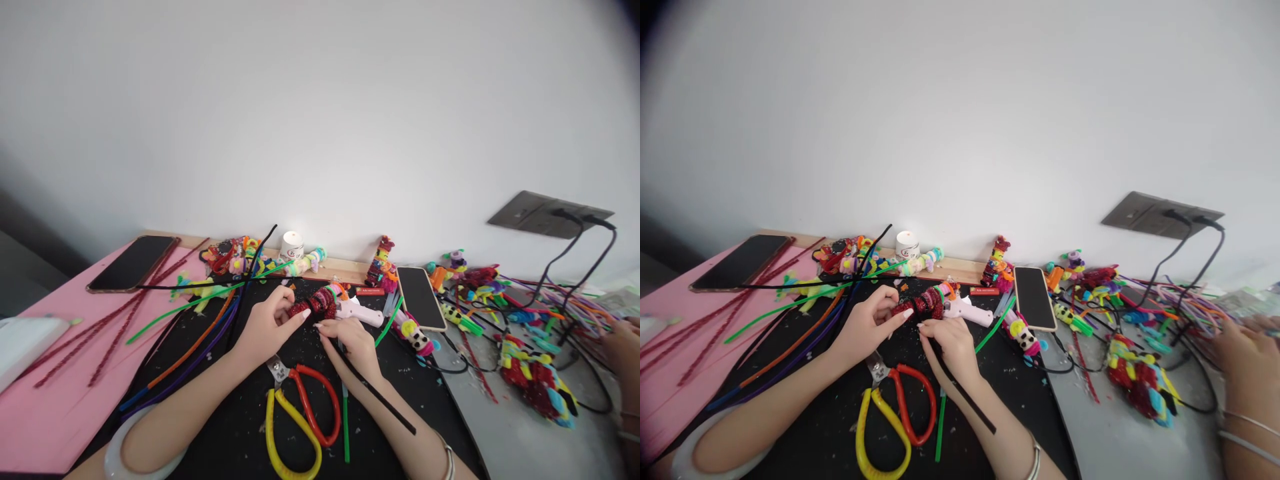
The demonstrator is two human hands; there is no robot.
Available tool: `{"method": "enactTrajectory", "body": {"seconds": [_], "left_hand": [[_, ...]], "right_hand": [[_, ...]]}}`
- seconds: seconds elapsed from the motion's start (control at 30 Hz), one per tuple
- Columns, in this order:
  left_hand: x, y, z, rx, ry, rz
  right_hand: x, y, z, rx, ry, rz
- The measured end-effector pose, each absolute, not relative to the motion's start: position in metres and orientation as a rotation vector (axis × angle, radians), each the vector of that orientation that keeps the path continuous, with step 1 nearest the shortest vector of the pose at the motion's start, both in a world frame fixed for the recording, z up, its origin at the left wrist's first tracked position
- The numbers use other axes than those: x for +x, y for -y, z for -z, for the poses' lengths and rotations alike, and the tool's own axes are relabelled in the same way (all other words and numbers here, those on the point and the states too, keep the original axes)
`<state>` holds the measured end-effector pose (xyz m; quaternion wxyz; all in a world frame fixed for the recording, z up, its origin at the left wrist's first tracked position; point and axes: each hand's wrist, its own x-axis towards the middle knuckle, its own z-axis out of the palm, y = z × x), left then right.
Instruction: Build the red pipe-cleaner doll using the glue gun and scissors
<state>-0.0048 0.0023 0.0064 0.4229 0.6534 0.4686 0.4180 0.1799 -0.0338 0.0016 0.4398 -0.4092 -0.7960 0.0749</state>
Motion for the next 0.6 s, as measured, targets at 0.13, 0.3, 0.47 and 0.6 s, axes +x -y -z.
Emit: {"method": "enactTrajectory", "body": {"seconds": [0.13,0.3,0.47,0.6], "left_hand": [[-0.006,-0.004,-0.006,1.477,-1.134,-1.055],[-0.007,-0.008,-0.007,1.308,-1.067,-1.116],[-0.006,-0.011,-0.004,1.135,-1.055,-1.132],[-0.004,-0.011,-0.003,1.016,-1.024,-1.132]], "right_hand": [[0.178,0.033,-0.004,-1.031,1.969,-0.188],[0.177,0.036,-0.006,-1.010,1.980,-0.267],[0.178,0.039,-0.012,-1.001,2.028,-0.372],[0.178,0.040,-0.016,-0.991,2.053,-0.408]]}}
